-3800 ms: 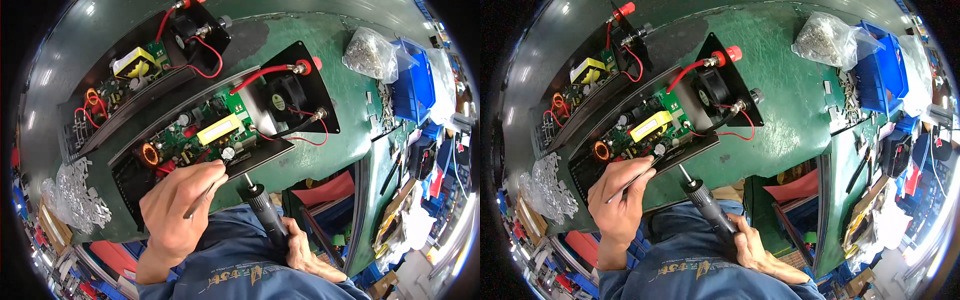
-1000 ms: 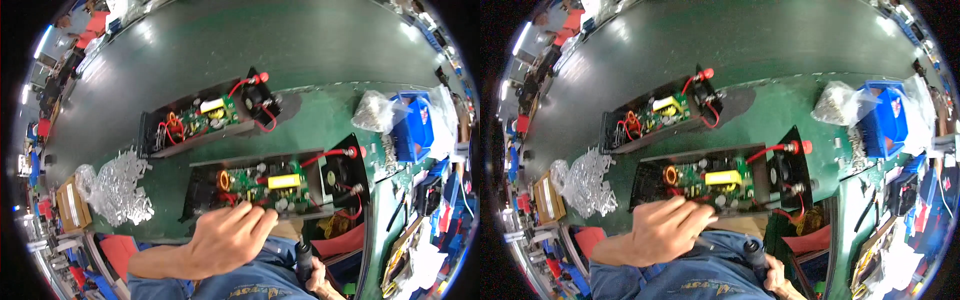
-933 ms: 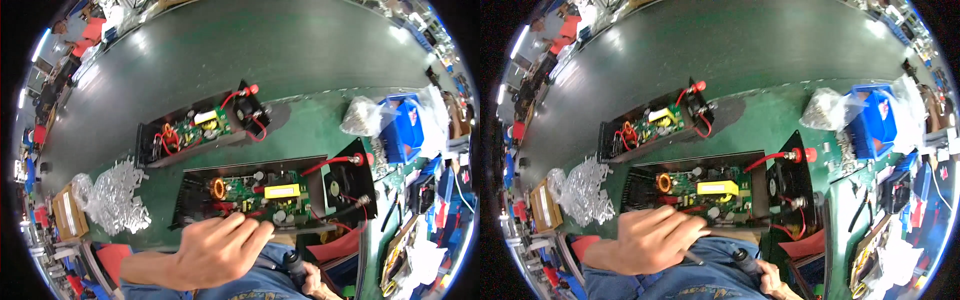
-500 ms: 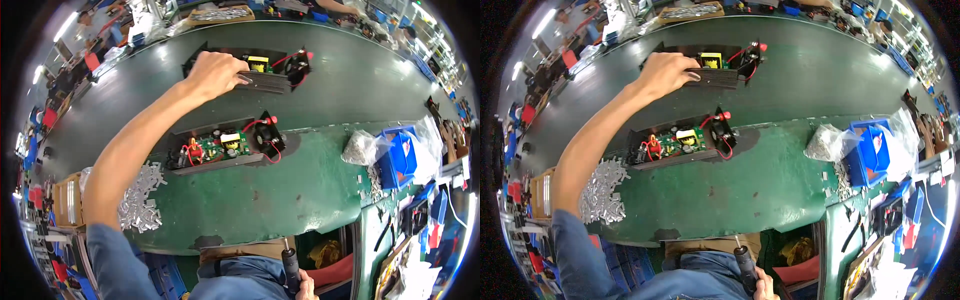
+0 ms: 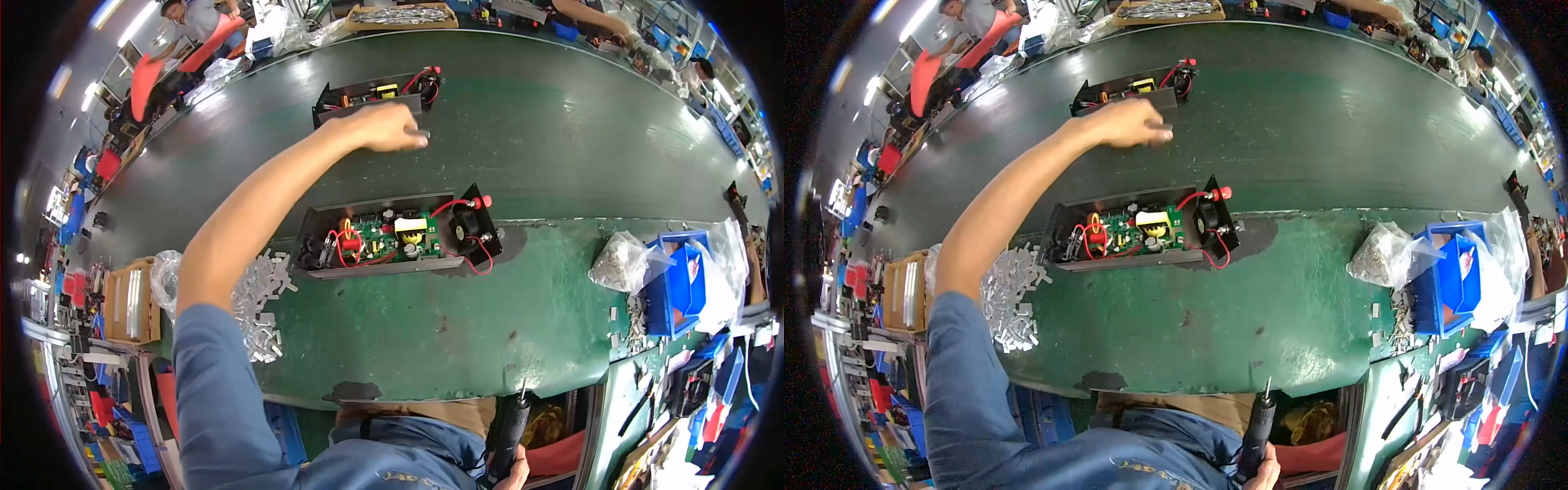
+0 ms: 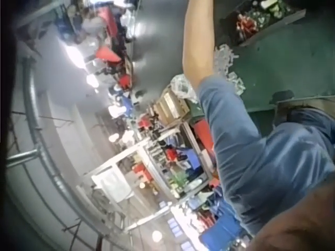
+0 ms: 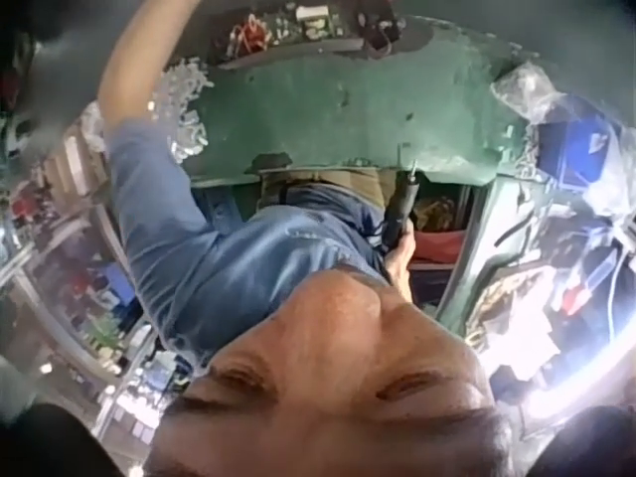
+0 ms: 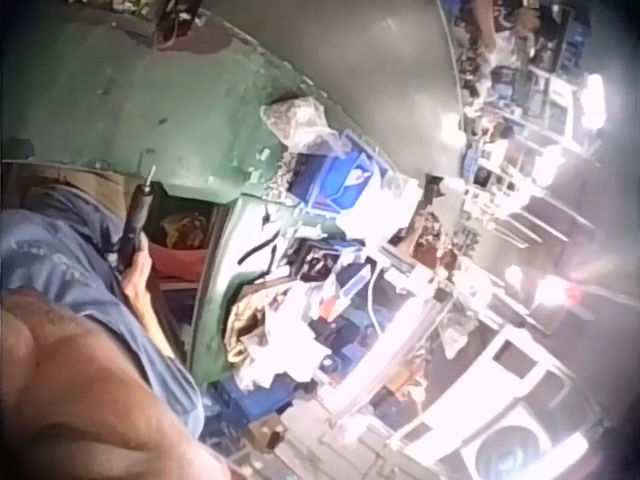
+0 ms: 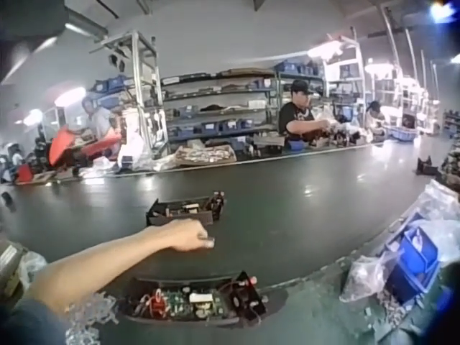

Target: Assembling electronic devices by attaching internal components and metal plates using an electric screwdriver.

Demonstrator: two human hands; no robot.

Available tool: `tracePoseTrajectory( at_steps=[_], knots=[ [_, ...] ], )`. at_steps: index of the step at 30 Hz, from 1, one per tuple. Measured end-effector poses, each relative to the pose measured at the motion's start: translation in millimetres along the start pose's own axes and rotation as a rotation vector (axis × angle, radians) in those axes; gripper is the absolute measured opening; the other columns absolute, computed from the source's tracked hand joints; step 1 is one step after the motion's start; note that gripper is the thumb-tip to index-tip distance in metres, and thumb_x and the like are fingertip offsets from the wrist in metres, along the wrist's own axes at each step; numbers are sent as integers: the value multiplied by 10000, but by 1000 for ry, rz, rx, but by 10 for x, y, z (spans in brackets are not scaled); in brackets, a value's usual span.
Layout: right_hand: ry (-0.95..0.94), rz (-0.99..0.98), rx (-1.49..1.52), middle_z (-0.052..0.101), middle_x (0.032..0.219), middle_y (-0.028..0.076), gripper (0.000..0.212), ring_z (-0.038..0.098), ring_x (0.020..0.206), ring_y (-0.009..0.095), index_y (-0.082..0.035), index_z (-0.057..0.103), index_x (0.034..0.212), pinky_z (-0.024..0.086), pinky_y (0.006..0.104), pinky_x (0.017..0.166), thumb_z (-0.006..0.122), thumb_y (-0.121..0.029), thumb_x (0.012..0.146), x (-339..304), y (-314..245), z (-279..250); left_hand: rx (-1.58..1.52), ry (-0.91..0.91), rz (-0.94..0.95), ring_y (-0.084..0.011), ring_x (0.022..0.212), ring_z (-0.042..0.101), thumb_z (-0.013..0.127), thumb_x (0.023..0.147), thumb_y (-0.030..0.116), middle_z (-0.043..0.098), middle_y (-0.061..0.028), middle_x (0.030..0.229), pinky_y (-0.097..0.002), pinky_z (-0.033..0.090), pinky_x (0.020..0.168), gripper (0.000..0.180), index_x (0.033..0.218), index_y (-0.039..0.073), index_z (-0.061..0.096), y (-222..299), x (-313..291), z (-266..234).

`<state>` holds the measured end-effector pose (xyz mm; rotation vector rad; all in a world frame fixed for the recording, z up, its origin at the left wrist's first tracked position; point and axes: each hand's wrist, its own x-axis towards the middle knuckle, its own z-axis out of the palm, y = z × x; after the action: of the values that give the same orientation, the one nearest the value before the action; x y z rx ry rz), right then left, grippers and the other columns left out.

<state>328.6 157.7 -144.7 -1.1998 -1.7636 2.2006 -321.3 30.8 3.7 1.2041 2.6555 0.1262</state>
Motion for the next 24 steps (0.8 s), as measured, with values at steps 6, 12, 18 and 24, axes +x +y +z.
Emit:
tracePoseTrajectory(
  at_steps=[6, 12, 18, 24],
  knots=[
    [-98, -144, -43, 618, 786, 49, 738, 552, 631, 154, -30, 601, 1188, 454, 308, 580, 336, -693, 998, 289, 0, -31, -12, -292, -43, -404, 858, 714, 515, 1003, 616, 736, -216, 885, -488, 548, 799, 648, 1025, 14, 756, 431, -882, 97],
    [-142, -169, -53, 623, 769, 60, 833, 572, 631, 136, -12, 555, 1191, 460, 278, 576, 297, -775, 978, 401, -308, -44, 90, -24, 215, -415, 831, 686, 622, 932, 211, 713, -207, 840, -518, 537, 741, 200, 983, 57, 738, 353, -1086, 406],
    [-69, -182, -133, 599, 766, 36, 719, 548, 623, 116, -60, 580, 1110, 433, 265, 549, 335, -727, 1004, 603, -959, -102, 109, -16, 303, -403, 698, 672, 619, 885, 147, 666, -210, 706, -509, 522, 641, 138, 894, 51, 716, 891, -1435, 452],
    [0, -247, -333, 628, 811, 22, 500, 557, 678, 104, -53, 613, 1184, 426, 243, 614, 491, -519, 1048, 1017, -1334, -93, -26, -91, 252, -408, 755, 679, 652, 901, 139, 695, -209, 775, -497, 535, 692, 150, 986, 62, 749, 1107, -1667, 719]
  ],
)
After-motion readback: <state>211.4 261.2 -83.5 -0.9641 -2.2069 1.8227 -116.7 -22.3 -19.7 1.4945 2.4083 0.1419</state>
